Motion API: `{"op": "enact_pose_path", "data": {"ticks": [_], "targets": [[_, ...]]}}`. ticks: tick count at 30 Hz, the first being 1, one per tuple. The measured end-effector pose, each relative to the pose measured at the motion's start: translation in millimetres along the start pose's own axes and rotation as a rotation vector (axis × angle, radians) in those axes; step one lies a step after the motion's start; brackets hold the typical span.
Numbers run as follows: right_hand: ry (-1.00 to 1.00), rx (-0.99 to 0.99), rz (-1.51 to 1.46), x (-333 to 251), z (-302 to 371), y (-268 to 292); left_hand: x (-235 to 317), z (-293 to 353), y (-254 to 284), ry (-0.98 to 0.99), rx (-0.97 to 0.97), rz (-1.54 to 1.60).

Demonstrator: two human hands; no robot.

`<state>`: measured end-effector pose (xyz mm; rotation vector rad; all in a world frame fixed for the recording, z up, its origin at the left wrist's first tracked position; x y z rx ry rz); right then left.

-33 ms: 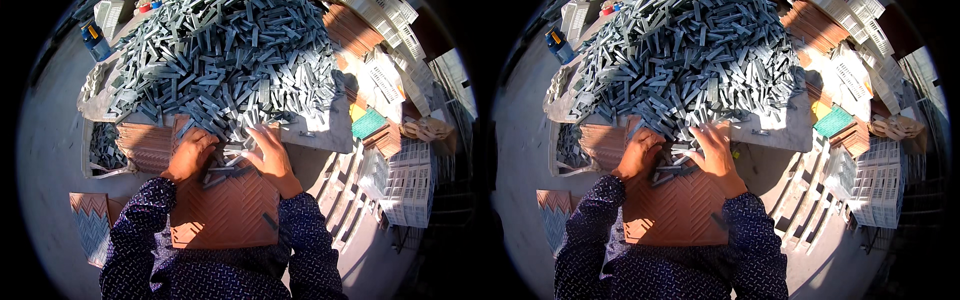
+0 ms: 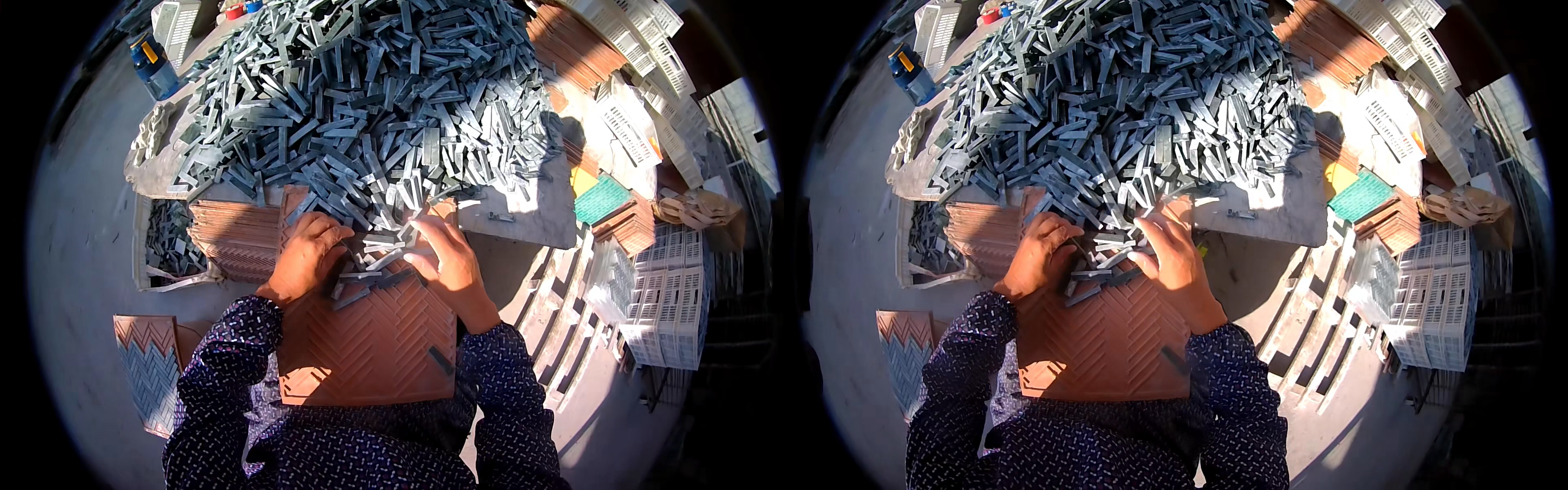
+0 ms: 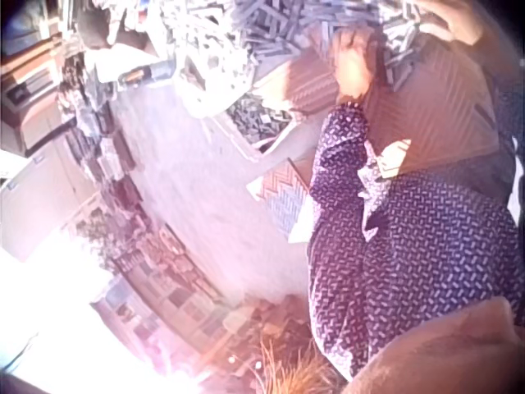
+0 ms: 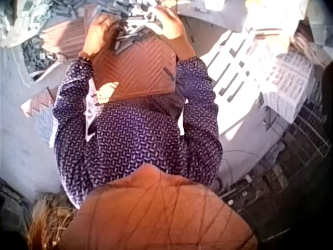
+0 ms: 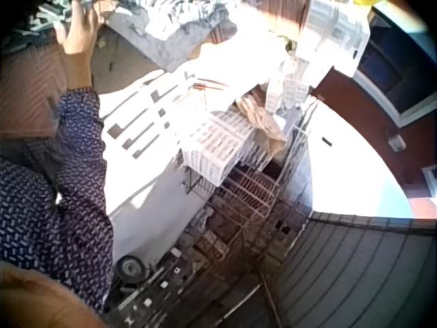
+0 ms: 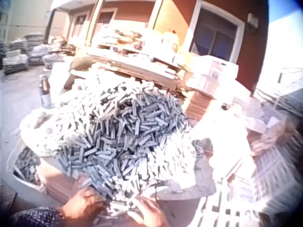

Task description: The person places small rectangular tiles onto a wooden board, arranging them in a zigzag pattern. The person picks tiles from a nearby pile and fits them into the grooves of the board.

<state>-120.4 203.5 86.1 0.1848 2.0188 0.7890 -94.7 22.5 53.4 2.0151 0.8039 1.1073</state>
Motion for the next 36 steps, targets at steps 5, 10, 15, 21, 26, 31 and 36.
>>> {"op": "enact_pose_path", "data": {"ticks": [5, 10, 15, 21, 26, 31, 36], "targets": [[-0.427, -0.048, -0.034, 13, 113, 20, -5, 34, -4, 0.055, -0.024, -0.078], [-0.563, 0.001, 0.01, 6, 185, 8, -16, 24, -3, 0.15, -0.033, -0.073], [-0.412, 0.05, 0.143, -6, 194, 13, -10, 52, 20, 0.366, 0.043, 0.151], [-0.407, 0.071, 0.156, -9, 185, 12, 11, 136, 26, 0.516, -0.086, 0.138], [-0.453, 0.136, 0.136, -4, 190, 10, 24, 172, 28, 0.529, -0.11, 0.113], [-0.45, 0.155, 0.155, -10, 194, 8, 34, 181, 47, 0.394, -0.128, 0.02], [-0.429, 0.135, 0.121, -5, 191, 0, 36, 197, 46, 0.401, -0.126, -0.021]]}}
Point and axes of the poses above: each hand's wrist, its own z-axis away from the middle knuckle, its own y-axis out of the back of the hand, x = y × z, the point moved 10 cm from there along -z, towards the middle knuckle, and after that the axes turned 9 degrees about -z, right-handed, at the moved point
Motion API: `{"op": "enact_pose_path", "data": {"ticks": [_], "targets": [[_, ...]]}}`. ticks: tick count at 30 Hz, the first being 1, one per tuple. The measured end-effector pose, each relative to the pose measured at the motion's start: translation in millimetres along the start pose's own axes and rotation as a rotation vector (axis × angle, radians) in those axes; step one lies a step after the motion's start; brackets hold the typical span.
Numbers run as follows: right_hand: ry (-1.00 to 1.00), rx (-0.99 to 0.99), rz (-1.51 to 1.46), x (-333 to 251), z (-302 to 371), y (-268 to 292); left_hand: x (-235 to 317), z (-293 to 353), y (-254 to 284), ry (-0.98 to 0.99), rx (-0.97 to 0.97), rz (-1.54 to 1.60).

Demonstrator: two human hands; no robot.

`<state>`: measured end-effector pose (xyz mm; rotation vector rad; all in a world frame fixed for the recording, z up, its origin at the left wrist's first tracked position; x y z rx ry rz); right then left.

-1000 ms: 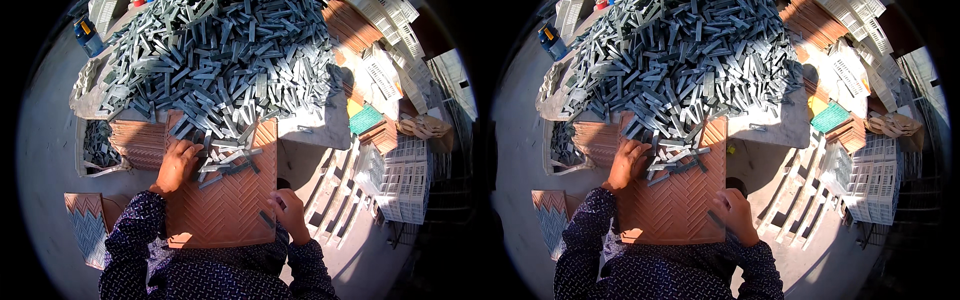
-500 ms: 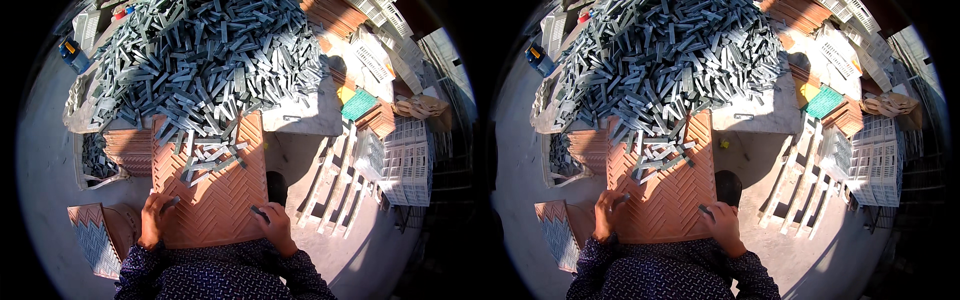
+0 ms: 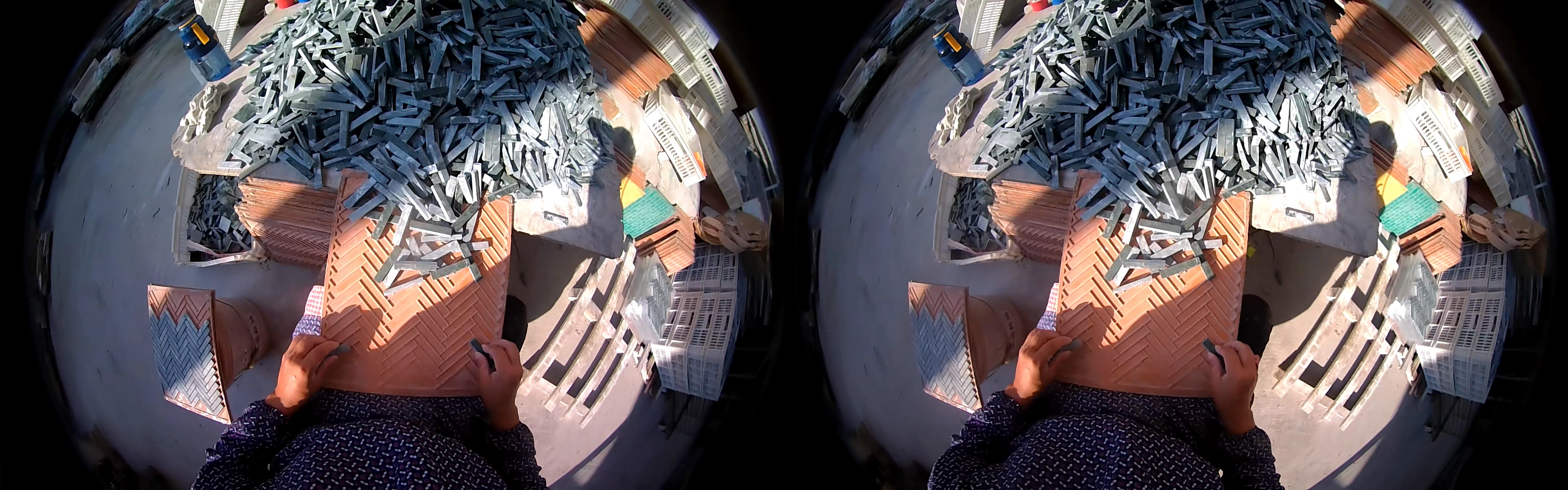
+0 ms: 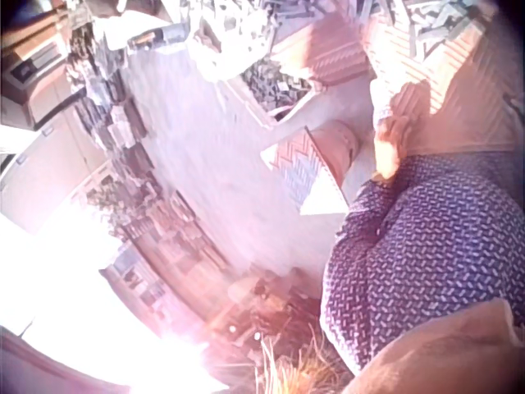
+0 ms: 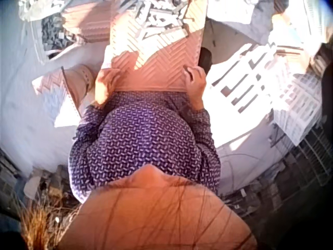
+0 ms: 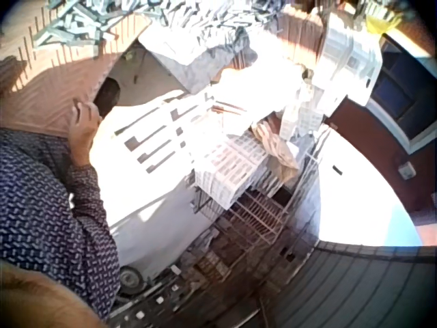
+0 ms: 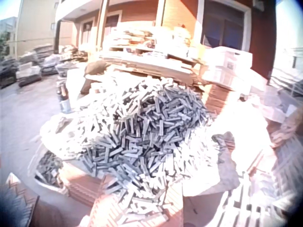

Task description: The person places small rectangular tiles onto a wooden board, arranging them in a zigzag pattern. The person picks tiles from a nearby pile and fits them into the grooves of the board.

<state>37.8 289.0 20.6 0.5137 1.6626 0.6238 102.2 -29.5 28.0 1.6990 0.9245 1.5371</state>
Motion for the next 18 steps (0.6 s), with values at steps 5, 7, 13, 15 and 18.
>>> {"op": "enact_pose_path", "data": {"ticks": [5, 7, 13, 15, 18], "targets": [[-0.069, -0.03, -0.027, 4, -2, 2, 7, -1, -4, 0.017, 0.06, -0.041], [-0.078, -0.042, -0.04, 6, -1, 6, 10, -1, -1, 0.027, 0.095, -0.041], [0.034, -0.016, 0.035, 4, 7, 7, 3, 7, -4, 0.015, 0.088, -0.036], [-0.001, -0.013, 0.007, 9, 7, 5, 2, 1, -3, 0.048, 0.111, -0.051], [0.006, -0.014, 0.016, 6, 7, 6, 3, -5, -2, 0.056, 0.116, -0.077]]}}
Point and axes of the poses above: each hand's wrist, its own z-axis away from the middle knuckle, its own y-axis out of the back of the hand, x = y × z, the point moved 10 cm from there along -z, towards the middle knuckle, and after that the axes turned 9 degrees about -z, right-handed, at the moved point
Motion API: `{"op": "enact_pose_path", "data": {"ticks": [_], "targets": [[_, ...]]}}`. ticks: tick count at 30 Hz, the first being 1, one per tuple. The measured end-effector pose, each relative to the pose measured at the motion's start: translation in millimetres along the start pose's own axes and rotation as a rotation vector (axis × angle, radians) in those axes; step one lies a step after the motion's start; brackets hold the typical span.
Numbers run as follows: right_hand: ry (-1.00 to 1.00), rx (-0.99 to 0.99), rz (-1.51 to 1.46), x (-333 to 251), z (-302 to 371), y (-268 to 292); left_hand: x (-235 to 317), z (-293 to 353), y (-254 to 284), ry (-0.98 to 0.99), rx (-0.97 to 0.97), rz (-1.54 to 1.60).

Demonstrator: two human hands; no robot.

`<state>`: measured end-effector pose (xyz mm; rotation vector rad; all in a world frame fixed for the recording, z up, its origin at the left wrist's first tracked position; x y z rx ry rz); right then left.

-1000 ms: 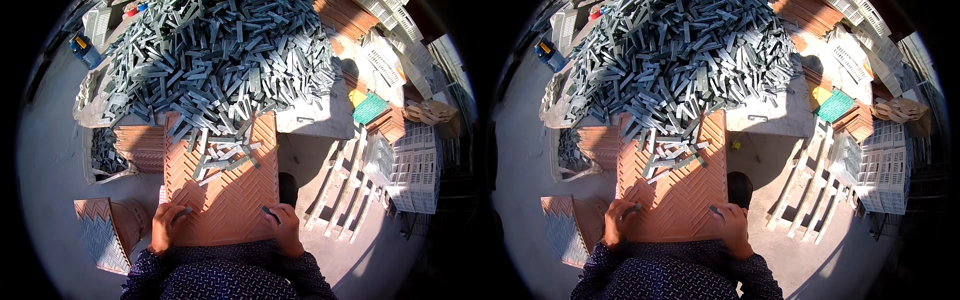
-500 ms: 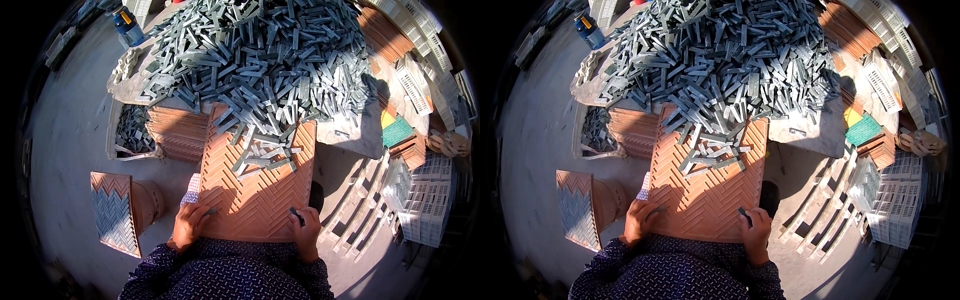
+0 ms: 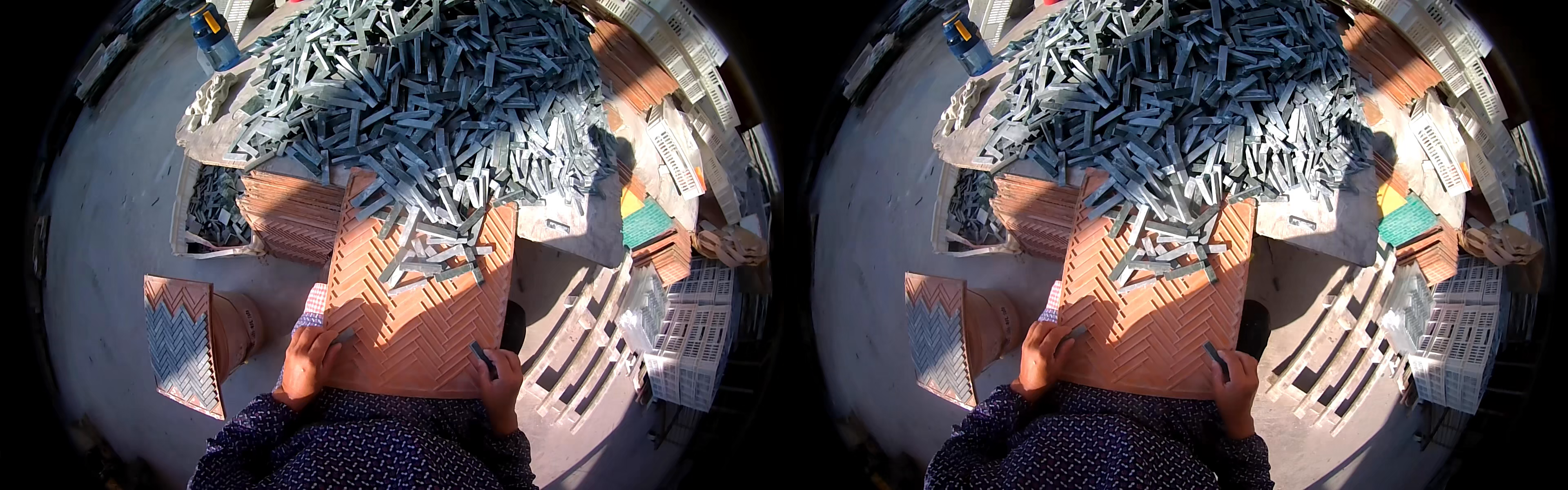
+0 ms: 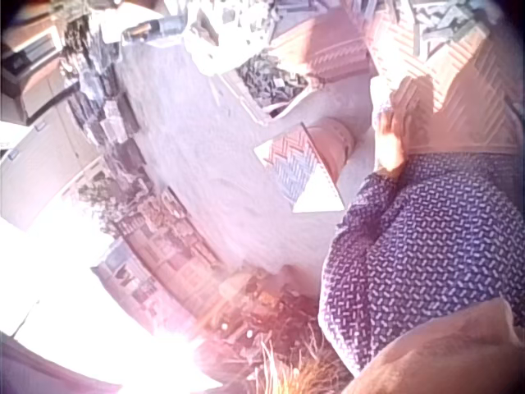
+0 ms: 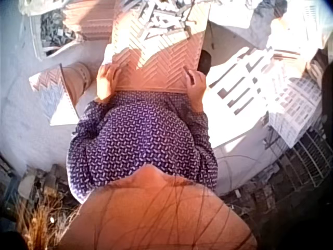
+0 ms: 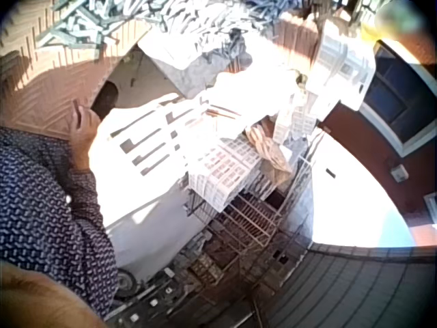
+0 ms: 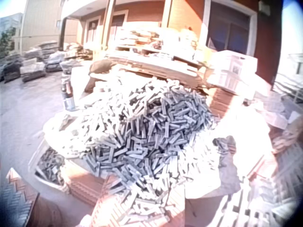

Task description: The person places small rectangular tiles onto a wooden board, arranging them in a zigzag pattern. The person picks tiles from a nearby pile and fits them into the grooves of the board.

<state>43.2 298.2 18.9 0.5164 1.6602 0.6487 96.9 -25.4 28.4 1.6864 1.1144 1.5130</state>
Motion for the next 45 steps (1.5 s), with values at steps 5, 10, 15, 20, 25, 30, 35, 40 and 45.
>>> {"op": "enact_pose_path", "data": {"ticks": [5, 10, 15, 20, 25, 30, 35, 40, 45], "targets": [[-0.042, 0.005, -0.053, 5, 0, -1, 4, -7, -2, -0.028, 0.02, 0.004], [-0.053, 0.018, -0.081, 8, -1, -1, 5, -6, -12, -0.036, 0.051, -0.023], [-0.078, -0.005, -0.095, 11, -3, -1, 7, -10, -7, -0.025, 0.081, -0.077], [-0.016, 0.027, -0.037, -2, -6, 3, 4, -12, -9, -0.002, 0.035, -0.023], [-0.05, 0.019, -0.079, 0, -7, -2, -12, -15, -12, 0.116, -0.097, 0.077], [-0.031, -0.005, -0.095, -2, -9, -1, 1, -18, 0, 0.03, -0.086, 0.024], [-0.024, -0.004, -0.068, -1, -9, -1, -1, -21, -4, 0.066, -0.059, 0.006], [-0.031, 0.0, -0.078, 0, -10, 1, 2, -28, -3, 0.003, -0.124, 0.085], [-0.031, -0.009, -0.09, -2, -11, 0, 7, -24, -1, -0.038, -0.083, -0.05]]}}
Point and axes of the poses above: each hand's wrist, its own z-axis away from the middle knuckle, its own y-axis out of the back of the hand, x = y × z, the point moved 10 cm from there along -z, towards the middle knuckle, and after that the axes turned 9 degrees about -z, right-handed, at the moved point
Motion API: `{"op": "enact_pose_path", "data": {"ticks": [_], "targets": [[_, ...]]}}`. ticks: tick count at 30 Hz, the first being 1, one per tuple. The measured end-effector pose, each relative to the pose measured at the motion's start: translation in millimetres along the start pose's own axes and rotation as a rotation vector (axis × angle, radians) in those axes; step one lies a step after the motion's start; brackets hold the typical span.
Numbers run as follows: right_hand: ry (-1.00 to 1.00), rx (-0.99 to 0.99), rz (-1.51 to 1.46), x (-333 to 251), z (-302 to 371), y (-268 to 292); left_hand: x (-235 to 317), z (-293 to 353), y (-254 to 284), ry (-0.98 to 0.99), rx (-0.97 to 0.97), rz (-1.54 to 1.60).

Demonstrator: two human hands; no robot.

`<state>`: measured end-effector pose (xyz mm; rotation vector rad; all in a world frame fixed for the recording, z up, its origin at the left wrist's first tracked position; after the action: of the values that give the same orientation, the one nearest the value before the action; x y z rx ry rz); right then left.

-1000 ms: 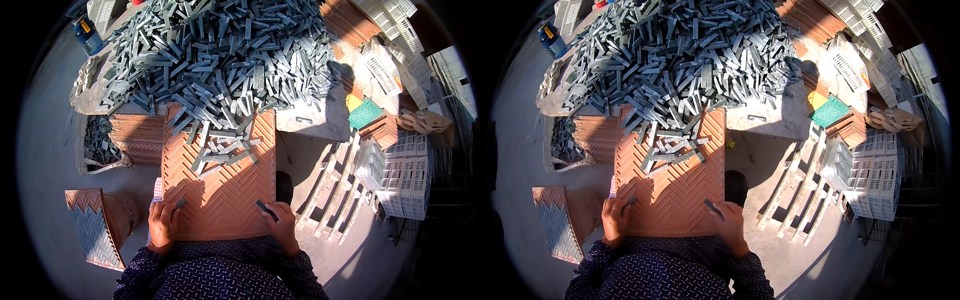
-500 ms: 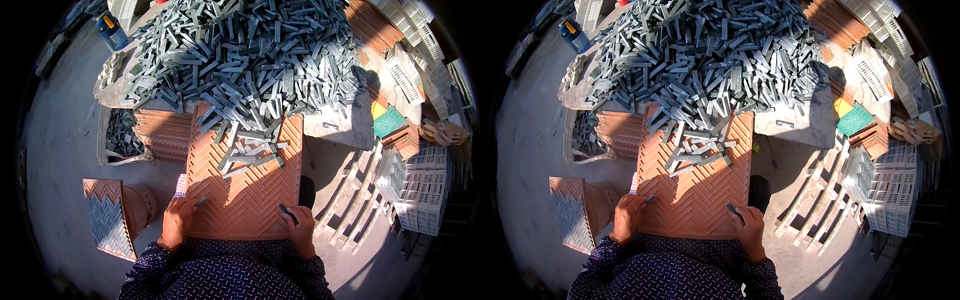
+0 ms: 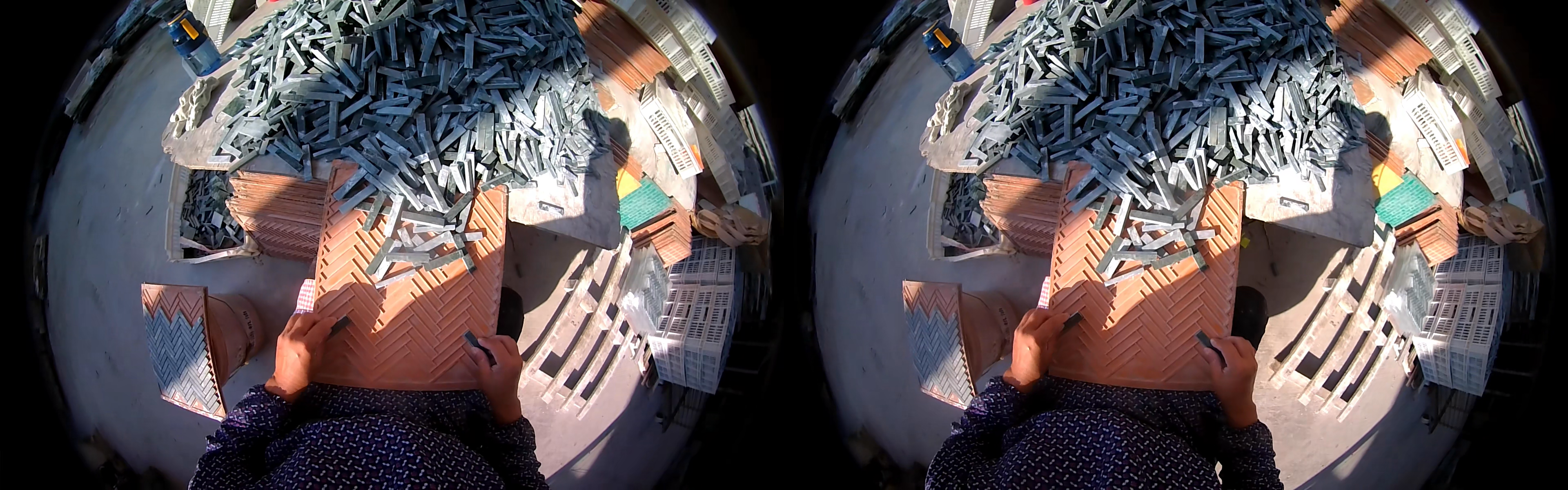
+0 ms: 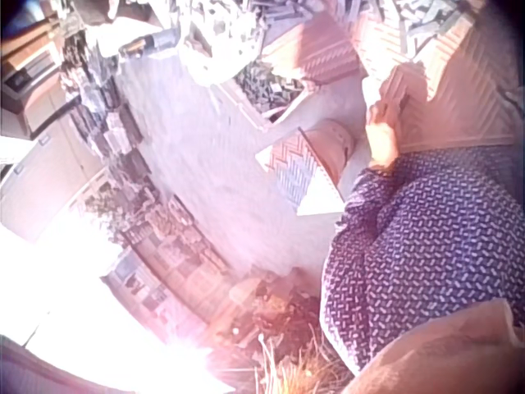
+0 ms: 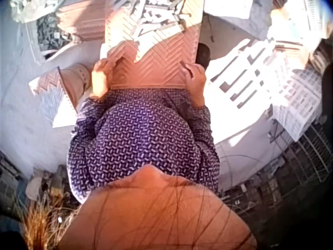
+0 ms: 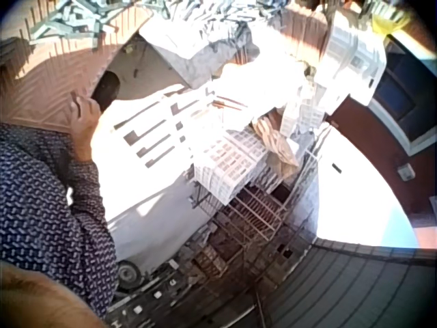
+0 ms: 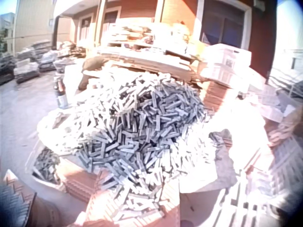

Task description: The person places small rectangular tiles onto a wooden board, arranging them in a zigzag pattern. The person picks tiles from a nearby pile and fits them into the grooves of the board.

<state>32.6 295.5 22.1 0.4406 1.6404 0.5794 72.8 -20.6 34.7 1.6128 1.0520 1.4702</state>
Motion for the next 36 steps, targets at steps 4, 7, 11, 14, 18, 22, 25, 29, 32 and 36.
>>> {"op": "enact_pose_path", "data": {"ticks": [4, 7, 11, 14, 18, 22, 25, 29, 32, 36], "targets": [[0.037, -0.008, 0.024, 1, 1, 0, 8, 9, -4, -0.051, 0.02, -0.114], [0.065, -0.01, 0.039, -3, 1, 0, 3, 15, -10, -0.041, -0.028, -0.111], [0.135, -0.011, 0.1, -7, 4, -2, 6, 16, -13, -0.045, -0.017, -0.124], [0.16, -0.015, 0.136, -12, 2, -2, 13, 16, -15, -0.108, -0.034, -0.146], [0.021, -0.082, 0.097, -5, -2, 0, 11, 18, -11, -0.193, -0.018, -0.162], [0.16, -0.119, 0.093, -38, -29, -9, 8, 23, -18, -0.175, 0.031, -0.225], [0.153, -0.107, 0.01, -47, -66, -23, 17, 12, -11, -0.168, -0.008, -0.26], [0.204, 0.029, 0.08, -30, -113, -34, 39, -36, 4, -0.122, 0.013, -0.019], [0.179, 0.05, 0.058, -18, -126, -39, 59, -65, -5, -0.209, 0.125, 0.037], [0.084, 0.022, 0.099, -11, -113, -34, 57, -80, -40, -0.258, 0.042, -0.016]]}}
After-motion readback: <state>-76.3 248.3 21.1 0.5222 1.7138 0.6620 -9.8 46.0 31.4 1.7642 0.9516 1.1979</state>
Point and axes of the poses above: each hand's wrist, its own z-axis away from the middle knuckle, its own y-axis out of the back of the hand, x = y × z, the point moved 10 cm from there along -z, towards the middle knuckle, and after that the axes turned 9 degrees about -z, right-handed, at the moved point
